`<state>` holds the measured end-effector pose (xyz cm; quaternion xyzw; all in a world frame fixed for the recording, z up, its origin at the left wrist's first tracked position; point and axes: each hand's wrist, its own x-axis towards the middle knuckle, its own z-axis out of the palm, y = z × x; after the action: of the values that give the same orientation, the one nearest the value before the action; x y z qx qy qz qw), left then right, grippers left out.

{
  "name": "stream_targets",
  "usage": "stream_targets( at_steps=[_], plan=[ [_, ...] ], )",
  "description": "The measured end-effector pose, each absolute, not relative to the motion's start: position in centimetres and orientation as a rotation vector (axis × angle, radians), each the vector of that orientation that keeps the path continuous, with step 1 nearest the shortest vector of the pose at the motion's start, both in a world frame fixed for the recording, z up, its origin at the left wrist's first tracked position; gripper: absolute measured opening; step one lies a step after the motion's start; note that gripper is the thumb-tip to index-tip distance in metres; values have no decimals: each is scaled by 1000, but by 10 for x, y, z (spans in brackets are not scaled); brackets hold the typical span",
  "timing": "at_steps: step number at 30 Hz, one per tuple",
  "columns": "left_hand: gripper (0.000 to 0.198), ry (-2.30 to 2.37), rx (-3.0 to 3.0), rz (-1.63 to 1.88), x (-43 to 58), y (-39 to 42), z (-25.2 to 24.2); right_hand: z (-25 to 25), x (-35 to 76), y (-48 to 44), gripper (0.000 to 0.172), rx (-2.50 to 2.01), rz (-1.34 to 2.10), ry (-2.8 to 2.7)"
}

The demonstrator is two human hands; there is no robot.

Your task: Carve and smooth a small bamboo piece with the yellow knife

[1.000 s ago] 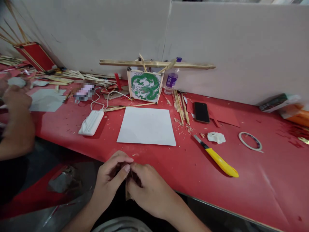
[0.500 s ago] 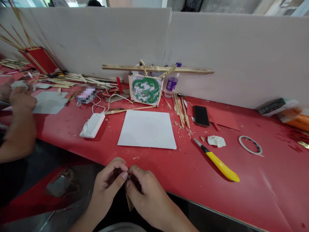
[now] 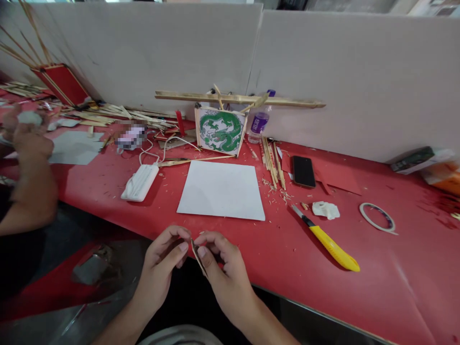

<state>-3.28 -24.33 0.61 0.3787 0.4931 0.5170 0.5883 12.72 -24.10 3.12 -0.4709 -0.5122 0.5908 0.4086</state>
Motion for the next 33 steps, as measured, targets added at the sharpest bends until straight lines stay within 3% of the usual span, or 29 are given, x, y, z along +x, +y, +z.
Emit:
stream_targets(
  at_steps=[6, 13, 16, 23, 29, 33],
  plan=[
    [25, 1075, 886, 1160, -31, -240, 11, 35, 130, -240, 20, -1148, 1416, -1337],
    [22, 971, 821, 1210, -30, -240, 11, 39, 137, -239, 34, -1121, 1676, -1233],
    [21, 963, 809, 1240, -28, -240, 11, 41, 139, -237, 30, -1123, 1632, -1297],
    [17, 917, 921, 1449, -36, -191, 17, 42, 161, -194, 30, -1334, 1129, -1627],
    [5, 740, 1015, 1849, -29, -66, 50, 27, 189, -98, 31, -1549, 496, -2005],
    [7, 739, 1159, 1767, 3, 20, 45, 20, 190, -48, 25, -1632, 285, -2230]
  ],
)
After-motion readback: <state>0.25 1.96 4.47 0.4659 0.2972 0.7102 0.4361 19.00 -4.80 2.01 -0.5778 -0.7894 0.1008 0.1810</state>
